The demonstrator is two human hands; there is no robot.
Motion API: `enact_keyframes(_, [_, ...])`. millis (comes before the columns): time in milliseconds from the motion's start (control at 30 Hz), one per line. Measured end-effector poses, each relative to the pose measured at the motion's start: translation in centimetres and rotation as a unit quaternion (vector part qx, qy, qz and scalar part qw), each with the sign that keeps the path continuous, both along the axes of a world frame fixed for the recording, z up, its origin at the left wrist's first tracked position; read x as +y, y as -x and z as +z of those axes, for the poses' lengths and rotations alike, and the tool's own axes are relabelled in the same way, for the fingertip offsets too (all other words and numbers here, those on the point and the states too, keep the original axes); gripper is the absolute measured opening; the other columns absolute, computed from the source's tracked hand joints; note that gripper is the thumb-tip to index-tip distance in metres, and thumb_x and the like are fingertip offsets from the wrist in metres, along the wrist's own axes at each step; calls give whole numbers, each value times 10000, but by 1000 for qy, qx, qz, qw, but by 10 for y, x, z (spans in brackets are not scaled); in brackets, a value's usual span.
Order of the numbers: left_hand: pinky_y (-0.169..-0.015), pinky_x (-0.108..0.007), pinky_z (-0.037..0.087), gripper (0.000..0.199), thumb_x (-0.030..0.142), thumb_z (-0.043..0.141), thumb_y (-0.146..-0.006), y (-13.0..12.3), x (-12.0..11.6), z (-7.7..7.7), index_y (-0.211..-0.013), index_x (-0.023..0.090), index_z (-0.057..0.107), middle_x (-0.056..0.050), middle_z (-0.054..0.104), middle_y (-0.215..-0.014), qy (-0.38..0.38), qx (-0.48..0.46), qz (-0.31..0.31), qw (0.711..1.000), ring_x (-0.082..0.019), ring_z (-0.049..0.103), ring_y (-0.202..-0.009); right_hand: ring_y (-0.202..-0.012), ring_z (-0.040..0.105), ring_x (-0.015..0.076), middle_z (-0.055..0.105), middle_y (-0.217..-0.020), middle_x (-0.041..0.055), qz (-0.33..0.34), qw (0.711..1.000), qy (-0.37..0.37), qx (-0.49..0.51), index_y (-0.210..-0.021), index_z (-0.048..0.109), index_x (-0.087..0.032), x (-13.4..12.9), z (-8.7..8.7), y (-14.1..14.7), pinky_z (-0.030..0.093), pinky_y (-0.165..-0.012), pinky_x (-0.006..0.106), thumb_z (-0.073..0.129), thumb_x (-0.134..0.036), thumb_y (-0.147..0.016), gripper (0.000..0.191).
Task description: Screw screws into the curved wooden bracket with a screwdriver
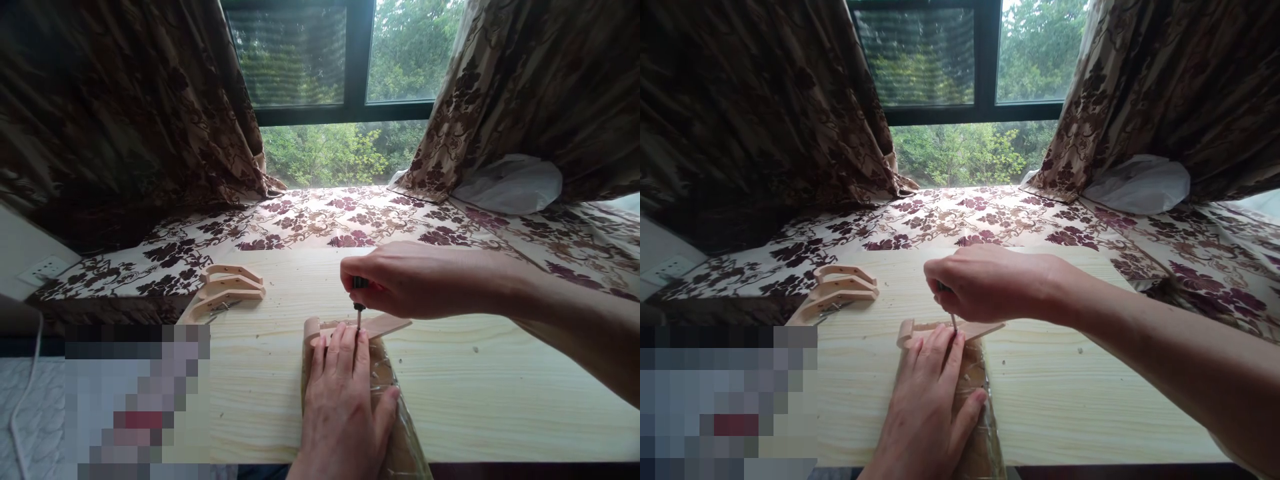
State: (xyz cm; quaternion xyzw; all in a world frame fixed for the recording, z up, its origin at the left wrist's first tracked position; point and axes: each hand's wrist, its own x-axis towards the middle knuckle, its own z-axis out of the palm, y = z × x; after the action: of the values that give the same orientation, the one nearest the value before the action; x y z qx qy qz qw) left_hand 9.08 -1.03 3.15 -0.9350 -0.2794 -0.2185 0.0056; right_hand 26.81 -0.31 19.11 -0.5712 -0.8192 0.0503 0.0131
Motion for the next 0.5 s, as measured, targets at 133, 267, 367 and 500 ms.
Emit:
enact_keyframes(133, [-1052, -521, 369, 613, 476, 446, -890, 2, 2, -5, -1384, 117, 393, -135, 421, -1433, 1, 2, -11, 1000, -314, 366, -1324, -497, 340, 87, 525, -606, -10, -30, 999, -6, 14, -817, 532, -174, 2, -4, 3, 195, -486, 258, 423, -237, -888, 144])
enact_keyframes(267, [-1029, -516, 402, 626, 498, 453, -880, -1, 7, -7, -1378, 121, 403, -141, 440, -1417, -6, -9, -25, 1000, -318, 391, -1308, -553, 398, 94, 571, -672, 4, -38, 997, -23, 58, -839, 518, -177, 5, -13, 1, 232, -514, 245, 455, -254, -884, 109])
enact_keyframes(367, [-1008, -517, 428, 642, 532, 448, -872, -3, 9, -7, -1358, 112, 431, -149, 467, -1395, -7, -14, -20, 1000, -324, 419, -1287, -569, 410, 104, 556, -667, 5, -52, 995, -42, 67, -855, 506, -178, 7, -22, 0, 256, -530, 240, 444, -276, -895, 123])
enact_keyframes(500, [-1024, -512, 413, 639, 503, 443, -884, -3, 9, -8, -1389, 116, 384, -143, 423, -1430, -15, -4, -22, 1000, -318, 382, -1315, -565, 403, 113, 550, -643, 7, -73, 994, -65, 47, -844, 514, -171, 6, -25, 0, 248, -523, 246, 447, -301, -896, 155])
